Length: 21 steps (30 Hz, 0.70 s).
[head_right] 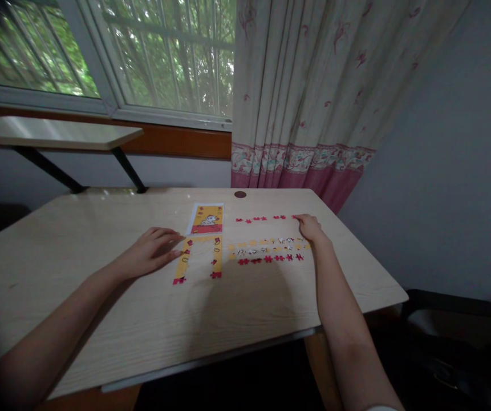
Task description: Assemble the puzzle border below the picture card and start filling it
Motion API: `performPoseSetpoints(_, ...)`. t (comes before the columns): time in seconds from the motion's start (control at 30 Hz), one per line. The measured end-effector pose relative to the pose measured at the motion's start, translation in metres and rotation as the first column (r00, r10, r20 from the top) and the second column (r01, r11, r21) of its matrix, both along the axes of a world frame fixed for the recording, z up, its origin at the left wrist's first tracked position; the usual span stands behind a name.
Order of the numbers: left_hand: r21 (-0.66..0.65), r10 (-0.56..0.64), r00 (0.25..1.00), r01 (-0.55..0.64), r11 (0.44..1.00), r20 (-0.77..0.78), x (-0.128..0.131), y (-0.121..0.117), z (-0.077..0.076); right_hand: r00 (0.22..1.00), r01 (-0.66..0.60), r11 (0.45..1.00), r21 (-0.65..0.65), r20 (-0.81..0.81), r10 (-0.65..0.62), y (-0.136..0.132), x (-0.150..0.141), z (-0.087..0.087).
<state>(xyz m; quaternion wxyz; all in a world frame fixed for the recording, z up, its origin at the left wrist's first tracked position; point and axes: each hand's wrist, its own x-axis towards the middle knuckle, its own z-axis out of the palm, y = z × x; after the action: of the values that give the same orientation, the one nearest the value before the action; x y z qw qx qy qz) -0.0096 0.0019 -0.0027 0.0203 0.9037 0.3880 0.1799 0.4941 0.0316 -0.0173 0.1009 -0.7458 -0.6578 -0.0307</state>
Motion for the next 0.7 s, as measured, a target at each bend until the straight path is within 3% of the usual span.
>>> performPoseSetpoints(0.47, 0.008, 0.007, 1.000, -0.007, 1.000, -0.011, -0.002, 0.003, -0.003, 0.999, 0.006, 0.999, -0.035, -0.038, -0.008, 0.001, 0.000, 0.001)
performPoseSetpoints(0.7, 0.015, -0.002, 1.000, 0.002, 1.000, -0.028, -0.002, 0.004, -0.005, 0.999, -0.043, 0.998, -0.038, -0.028, 0.042, -0.001, -0.020, 0.005)
